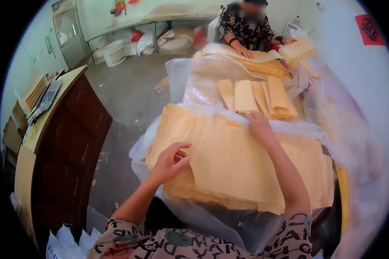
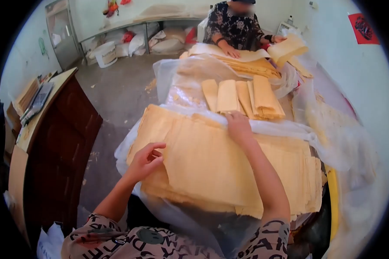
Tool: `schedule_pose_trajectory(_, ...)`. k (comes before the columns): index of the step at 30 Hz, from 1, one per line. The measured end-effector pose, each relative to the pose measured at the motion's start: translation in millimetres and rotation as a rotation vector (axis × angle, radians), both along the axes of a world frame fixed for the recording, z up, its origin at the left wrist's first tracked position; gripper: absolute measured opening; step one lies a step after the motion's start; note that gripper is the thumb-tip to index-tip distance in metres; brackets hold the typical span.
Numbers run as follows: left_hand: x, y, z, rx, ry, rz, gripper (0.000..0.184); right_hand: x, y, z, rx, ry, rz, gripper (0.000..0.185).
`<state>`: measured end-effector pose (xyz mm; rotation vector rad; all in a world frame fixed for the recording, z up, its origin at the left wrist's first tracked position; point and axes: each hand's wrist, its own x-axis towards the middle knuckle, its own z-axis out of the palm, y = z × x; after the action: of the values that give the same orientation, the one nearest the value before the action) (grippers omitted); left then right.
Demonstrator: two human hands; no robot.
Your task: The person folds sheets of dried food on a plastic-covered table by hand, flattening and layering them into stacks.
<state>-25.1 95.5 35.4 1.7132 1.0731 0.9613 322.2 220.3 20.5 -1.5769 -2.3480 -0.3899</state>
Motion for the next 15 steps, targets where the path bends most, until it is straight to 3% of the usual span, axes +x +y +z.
schedule_pose_trajectory(1,4,-5,-3,-0.023,0.000,0.030,0.042,-15,-22,0,0.094,0.115,0.076,0.029)
schedule_pose_trajectory(3,15,-13,3,0.034,-0.003,0.029,0.047,-46,-87,3,-0.203,0.270,0.139,0.054)
schedule_pose_trajectory(5,24,-17,6,0.101,-0.009,0.035,0.053,-78,-147,9,-0.382,0.261,0.207,0.067)
schedule_pose_trajectory(6,27,-13,2,0.108,0.029,0.038,0.058,-89,-167,4,-0.380,0.261,0.204,0.067)
schedule_pose_trajectory(8,29,-13,1,0.117,0.073,0.032,0.064,-104,-200,-4,-0.138,0.272,0.174,0.075)
schedule_pose_trajectory(11,30,-11,-4,0.060,0.032,0.023,0.073,-106,-205,-24,-0.066,0.365,0.084,0.075)
schedule_pose_trajectory(15,47,-15,-2,-0.064,-0.386,0.011,0.080,-109,-202,-30,0.017,0.509,-0.003,0.068)
